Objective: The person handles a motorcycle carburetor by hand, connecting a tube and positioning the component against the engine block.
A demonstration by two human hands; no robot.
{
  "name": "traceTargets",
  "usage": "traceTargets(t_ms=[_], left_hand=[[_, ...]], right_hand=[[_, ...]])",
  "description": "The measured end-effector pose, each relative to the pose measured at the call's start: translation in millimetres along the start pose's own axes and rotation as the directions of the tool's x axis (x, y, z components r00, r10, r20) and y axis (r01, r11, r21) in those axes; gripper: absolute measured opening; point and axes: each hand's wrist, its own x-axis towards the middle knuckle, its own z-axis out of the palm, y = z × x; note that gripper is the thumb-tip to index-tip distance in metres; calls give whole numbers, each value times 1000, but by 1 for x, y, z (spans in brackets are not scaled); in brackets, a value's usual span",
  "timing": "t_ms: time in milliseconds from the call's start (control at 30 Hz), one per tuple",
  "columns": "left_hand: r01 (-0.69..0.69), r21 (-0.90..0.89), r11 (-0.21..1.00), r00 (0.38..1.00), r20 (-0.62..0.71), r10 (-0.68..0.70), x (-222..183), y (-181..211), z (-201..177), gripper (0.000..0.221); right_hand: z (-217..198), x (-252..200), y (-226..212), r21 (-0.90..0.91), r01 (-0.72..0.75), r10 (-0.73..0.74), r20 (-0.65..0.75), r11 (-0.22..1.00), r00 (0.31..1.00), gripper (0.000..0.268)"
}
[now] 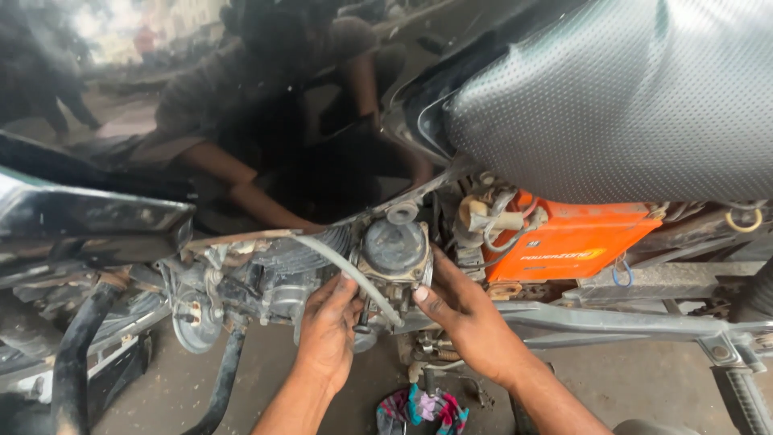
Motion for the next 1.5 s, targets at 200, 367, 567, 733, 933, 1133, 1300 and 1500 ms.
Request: traceTargets(t_ms=[200,367,567,733,933,1133,1300,1500], left_hand=[[-4,-23,1000,1000,-30,4,7,-11,-8,40],[9,-36,999,997,-76,-12,9,-12,-8,32],[-31,-80,996,998,-53,27,13,-15,-7,23],[-29,-63,998,998,-56,26,18,-20,-11,25],[-50,-104,993,998,-49,45,25,-30,-18,25],[-29,-123,992,995,-101,17,31,-34,-21,29],[-40,-124,991,996,-89,29,39,-43,-33,34],[-21,-109,994,988,-154,4,38,-42,-30,31]], right_hand=[[-10,0,1,-64,-48,48,2,997,999,79],[-19,0,-1,-178,-119,119,-12,977,993,76],[-26,1,5,-66,-144,145,13,987,989,71],[-29,3,10,-61,4,3,112,998,994,91],[-27,-2,-10,-226,-20,41,88,974,995,96],[-25,-6,-19,-274,-1,10,34,962,999,95],[-30,-6,-15,-328,77,-66,45,942,997,97],[-33,-4,-14,-431,47,-31,45,901,999,100]])
